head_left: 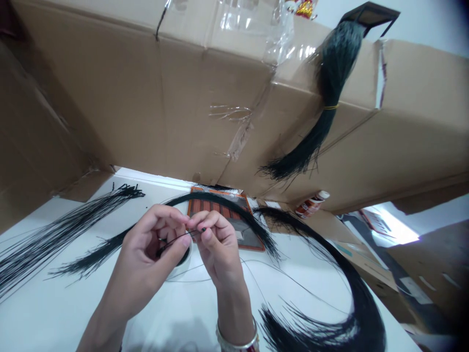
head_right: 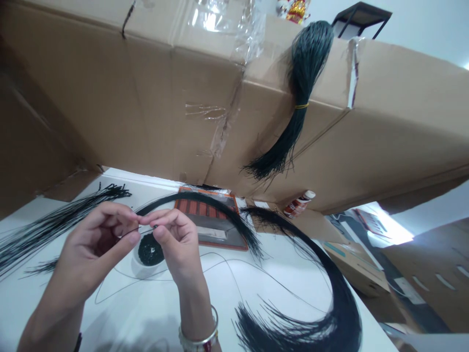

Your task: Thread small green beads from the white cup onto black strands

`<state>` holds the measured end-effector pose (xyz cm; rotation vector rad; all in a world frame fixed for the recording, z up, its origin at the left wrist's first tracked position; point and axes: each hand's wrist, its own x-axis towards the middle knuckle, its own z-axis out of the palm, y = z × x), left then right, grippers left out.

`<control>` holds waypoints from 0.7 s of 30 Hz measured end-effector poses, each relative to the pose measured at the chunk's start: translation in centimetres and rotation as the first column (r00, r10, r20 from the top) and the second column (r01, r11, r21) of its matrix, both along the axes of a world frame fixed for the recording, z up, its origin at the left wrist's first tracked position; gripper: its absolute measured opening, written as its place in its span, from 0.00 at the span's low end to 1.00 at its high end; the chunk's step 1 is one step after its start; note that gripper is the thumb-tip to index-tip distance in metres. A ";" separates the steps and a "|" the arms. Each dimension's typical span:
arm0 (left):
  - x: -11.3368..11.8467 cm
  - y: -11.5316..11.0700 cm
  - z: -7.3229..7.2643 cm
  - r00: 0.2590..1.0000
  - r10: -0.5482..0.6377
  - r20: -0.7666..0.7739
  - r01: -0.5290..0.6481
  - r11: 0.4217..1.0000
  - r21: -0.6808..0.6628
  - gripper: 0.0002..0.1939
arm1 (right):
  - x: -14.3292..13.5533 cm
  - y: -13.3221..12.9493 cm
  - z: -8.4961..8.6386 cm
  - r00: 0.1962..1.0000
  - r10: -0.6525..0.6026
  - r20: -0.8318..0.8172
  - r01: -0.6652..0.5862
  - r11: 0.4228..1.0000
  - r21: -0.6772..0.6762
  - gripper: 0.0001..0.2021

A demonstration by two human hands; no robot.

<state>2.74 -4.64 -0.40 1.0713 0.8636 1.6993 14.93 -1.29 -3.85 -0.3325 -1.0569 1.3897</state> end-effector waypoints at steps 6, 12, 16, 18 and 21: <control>0.0 0.1 -0.1 1.000 0.001 -0.015 -0.001 1.000 0.001 0.07 | 0.1 0.0 0.0 1.000 -0.010 0.020 0.010 1.000 -0.004 0.07; -0.2 0.2 -0.3 0.999 0.003 -0.036 -0.004 0.999 -0.035 0.07 | -0.1 0.2 0.1 1.000 0.018 -0.008 -0.018 0.999 0.033 0.03; -0.5 0.2 -0.6 0.985 -0.030 -0.169 0.033 0.999 0.014 0.04 | -0.1 0.2 0.1 1.000 0.011 -0.008 -0.010 0.999 0.046 0.03; -0.6 0.1 -0.7 0.973 -0.031 -0.228 0.040 0.999 0.031 0.05 | -0.1 0.1 0.0 1.000 -0.004 -0.006 0.004 0.998 0.058 0.02; -0.9 0.1 -0.9 0.950 -0.008 -0.312 0.022 0.999 0.043 0.03 | 0.1 0.1 -0.1 0.997 -0.072 0.033 0.069 0.993 0.094 0.02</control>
